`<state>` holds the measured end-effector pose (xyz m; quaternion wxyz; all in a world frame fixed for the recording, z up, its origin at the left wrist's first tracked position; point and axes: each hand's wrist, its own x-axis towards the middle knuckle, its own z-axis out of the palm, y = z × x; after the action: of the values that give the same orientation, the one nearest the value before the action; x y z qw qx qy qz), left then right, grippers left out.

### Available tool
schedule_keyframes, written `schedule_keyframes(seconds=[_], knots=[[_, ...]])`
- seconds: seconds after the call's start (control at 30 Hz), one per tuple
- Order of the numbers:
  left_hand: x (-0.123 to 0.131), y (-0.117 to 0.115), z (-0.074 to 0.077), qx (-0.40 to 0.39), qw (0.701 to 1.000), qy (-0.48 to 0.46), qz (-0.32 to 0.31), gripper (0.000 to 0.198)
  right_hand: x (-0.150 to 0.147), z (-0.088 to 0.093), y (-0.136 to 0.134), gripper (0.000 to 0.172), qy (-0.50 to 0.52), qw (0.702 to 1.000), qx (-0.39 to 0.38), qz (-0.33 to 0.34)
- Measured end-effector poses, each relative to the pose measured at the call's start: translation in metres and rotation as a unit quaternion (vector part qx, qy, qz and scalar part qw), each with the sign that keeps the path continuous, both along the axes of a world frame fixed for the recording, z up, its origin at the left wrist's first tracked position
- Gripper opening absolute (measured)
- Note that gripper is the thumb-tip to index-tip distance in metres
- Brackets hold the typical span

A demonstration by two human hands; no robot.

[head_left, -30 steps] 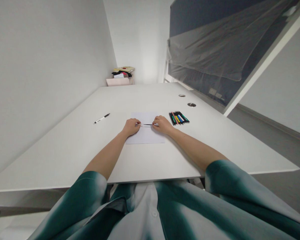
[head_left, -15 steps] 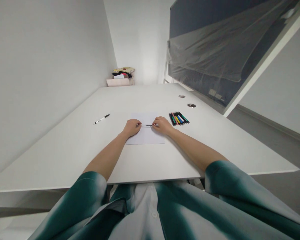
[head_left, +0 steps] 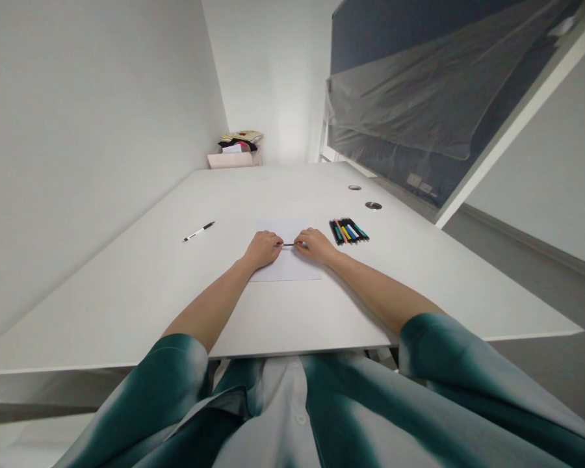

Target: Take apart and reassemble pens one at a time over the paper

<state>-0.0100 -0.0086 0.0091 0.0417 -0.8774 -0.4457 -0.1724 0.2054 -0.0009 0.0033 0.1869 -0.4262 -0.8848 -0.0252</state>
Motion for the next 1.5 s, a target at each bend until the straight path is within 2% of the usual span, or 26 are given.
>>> schedule_keyframes(seconds=[0.2,0.37,0.57,0.87,1.0,1.13,1.27,1.5], knots=[[0.006,-0.004,0.002,0.006,1.0,0.015,-0.015,0.026,-0.002,-0.001,0.0,0.021,0.007,1.0,-0.005,0.016],[0.004,-0.002,0.001,0.004,1.0,0.01,-0.007,0.026,0.001,-0.003,-0.001,0.031,0.034,0.999,0.007,0.006],[0.0,0.001,0.0,-0.001,1.0,0.001,0.01,0.026,0.004,0.0,0.0,0.021,0.021,0.999,-0.002,-0.029],[0.002,-0.001,0.001,-0.002,1.0,-0.009,0.0,0.027,0.002,-0.006,0.004,0.022,0.025,1.0,0.004,-0.006],[-0.001,0.0,0.001,0.0,1.0,-0.01,0.016,0.027,0.004,-0.008,0.005,0.03,0.042,0.999,0.004,-0.016],[-0.005,0.003,0.0,0.004,0.999,-0.009,0.038,0.027,0.006,-0.008,0.004,0.039,0.039,0.998,-0.005,-0.058],[-0.011,0.006,-0.001,0.011,0.998,-0.009,0.06,0.026,0.007,-0.006,0.003,0.029,0.014,0.995,-0.025,-0.098],[-0.017,0.008,0.0,0.003,0.997,-0.002,0.079,0.026,0.006,-0.005,0.003,0.022,-0.013,0.996,-0.024,-0.08]])
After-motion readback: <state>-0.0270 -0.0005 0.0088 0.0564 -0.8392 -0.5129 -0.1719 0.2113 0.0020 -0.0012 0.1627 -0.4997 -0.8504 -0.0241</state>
